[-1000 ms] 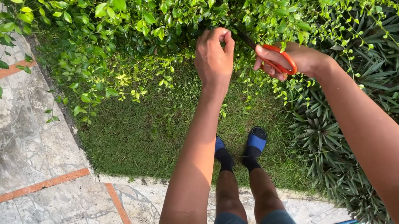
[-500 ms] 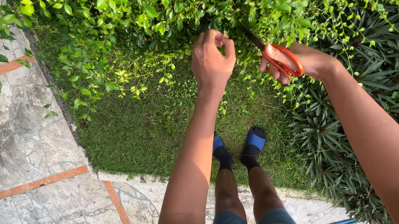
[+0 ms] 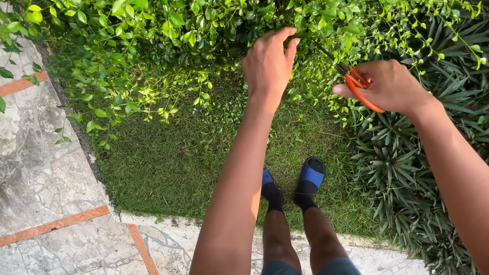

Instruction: Trimming a green hedge using a pair of scissors.

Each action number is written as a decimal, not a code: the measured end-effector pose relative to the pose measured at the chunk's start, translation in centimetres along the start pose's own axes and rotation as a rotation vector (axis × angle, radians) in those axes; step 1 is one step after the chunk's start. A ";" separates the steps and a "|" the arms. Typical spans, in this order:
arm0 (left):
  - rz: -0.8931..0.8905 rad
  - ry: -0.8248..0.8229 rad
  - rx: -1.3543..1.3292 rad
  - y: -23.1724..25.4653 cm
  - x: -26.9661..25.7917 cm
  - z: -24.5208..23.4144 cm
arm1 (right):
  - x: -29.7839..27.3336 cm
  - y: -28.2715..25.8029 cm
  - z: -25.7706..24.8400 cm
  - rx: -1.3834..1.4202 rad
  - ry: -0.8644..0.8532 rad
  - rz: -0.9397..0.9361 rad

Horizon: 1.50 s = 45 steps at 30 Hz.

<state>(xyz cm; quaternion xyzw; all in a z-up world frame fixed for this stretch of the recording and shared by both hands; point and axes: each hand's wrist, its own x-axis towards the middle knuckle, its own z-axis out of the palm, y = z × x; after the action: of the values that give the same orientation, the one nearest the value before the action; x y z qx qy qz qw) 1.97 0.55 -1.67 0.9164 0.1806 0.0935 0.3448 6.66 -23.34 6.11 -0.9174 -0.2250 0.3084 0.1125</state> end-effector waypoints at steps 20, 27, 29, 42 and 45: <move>0.079 -0.122 -0.050 -1.3 3.2 -2.4 | 3.3 -3.5 -0.1 -0.495 0.071 -0.059; 0.082 -0.081 -0.111 -2.5 3.4 -3.0 | 3.1 -3.3 -0.5 -0.529 0.178 -0.084; 0.069 -0.112 -0.105 -2.1 3.4 -3.9 | 3.0 -3.0 -0.7 -0.549 0.170 -0.085; 0.185 0.071 -0.286 -4.6 0.9 -5.3 | 2.9 -6.2 -2.3 -0.634 0.177 -0.212; 0.194 0.138 -0.335 -4.8 -0.1 -5.8 | 4.1 -5.2 -1.1 -0.655 0.267 -0.317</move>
<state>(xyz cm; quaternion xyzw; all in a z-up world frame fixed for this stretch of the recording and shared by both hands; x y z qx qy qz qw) -1.09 7.32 -0.58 0.8507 0.0965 0.2174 0.4687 8.43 -16.89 6.70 -0.8906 -0.4340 0.0769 -0.1117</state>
